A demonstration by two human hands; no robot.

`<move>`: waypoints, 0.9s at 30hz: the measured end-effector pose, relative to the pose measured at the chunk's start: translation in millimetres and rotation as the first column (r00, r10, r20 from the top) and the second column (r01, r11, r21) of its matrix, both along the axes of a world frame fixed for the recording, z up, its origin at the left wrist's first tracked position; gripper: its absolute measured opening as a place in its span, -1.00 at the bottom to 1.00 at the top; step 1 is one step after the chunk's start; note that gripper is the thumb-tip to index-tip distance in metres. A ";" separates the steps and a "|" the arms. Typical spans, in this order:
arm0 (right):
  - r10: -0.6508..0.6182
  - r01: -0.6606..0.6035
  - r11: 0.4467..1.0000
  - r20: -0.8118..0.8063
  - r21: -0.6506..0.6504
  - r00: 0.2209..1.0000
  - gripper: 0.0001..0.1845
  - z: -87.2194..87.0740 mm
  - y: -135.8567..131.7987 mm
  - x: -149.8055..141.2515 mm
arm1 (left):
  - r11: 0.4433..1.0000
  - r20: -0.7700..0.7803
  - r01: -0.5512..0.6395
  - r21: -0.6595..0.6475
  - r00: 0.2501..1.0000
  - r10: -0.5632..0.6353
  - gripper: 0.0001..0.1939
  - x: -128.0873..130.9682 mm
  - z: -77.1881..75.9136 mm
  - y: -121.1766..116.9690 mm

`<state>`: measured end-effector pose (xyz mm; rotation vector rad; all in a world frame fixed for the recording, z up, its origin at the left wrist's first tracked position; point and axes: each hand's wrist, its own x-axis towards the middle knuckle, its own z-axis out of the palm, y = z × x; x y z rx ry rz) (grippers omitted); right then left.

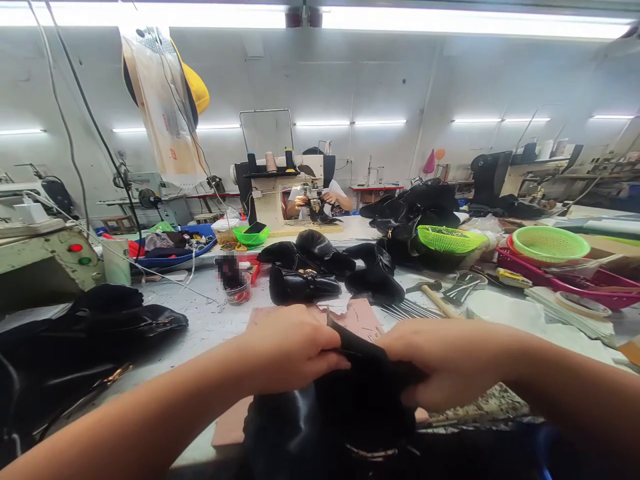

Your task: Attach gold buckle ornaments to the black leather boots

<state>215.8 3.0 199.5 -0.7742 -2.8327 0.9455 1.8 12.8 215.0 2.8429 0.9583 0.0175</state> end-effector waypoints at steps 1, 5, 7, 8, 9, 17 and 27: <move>-0.026 0.024 1.000 -0.058 -0.019 0.998 -0.76 -3.0 -0.7 -1.4 | 1.000 0.014 0.007 0.013 1.000 -0.008 -0.80 0.6 -1.2 0.0; -0.119 0.112 0.992 -0.132 -0.064 0.984 -0.90 -9.5 -4.8 -4.1 | 0.999 0.014 0.041 0.021 0.999 -0.041 -0.75 1.1 -3.2 0.5; -0.090 0.083 0.994 -0.102 -0.072 0.991 -0.87 -8.2 -6.1 -3.3 | 0.999 0.011 0.051 0.009 0.999 -0.051 -0.69 1.2 -4.1 1.7; -0.071 0.064 0.995 -0.084 -0.073 0.994 -0.84 -6.9 -6.3 -2.8 | 0.998 0.022 0.056 0.005 0.998 -0.056 -0.68 1.6 -4.9 2.4; -0.058 0.053 0.996 -0.062 -0.072 0.996 -0.79 -5.6 -6.2 -2.7 | 0.998 0.038 0.061 0.001 0.997 -0.061 -0.68 2.4 -5.9 3.2; -0.209 0.214 0.976 -0.103 0.038 0.973 -0.83 -3.1 -4.1 -12.1 | 0.998 0.098 0.058 -0.027 0.994 -0.055 -0.83 4.8 -6.2 9.4; -0.220 0.238 0.963 -0.140 0.124 0.965 -0.93 -4.6 3.3 -11.3 | 0.993 0.090 0.088 -0.080 0.993 -0.080 -0.78 2.8 -4.5 8.5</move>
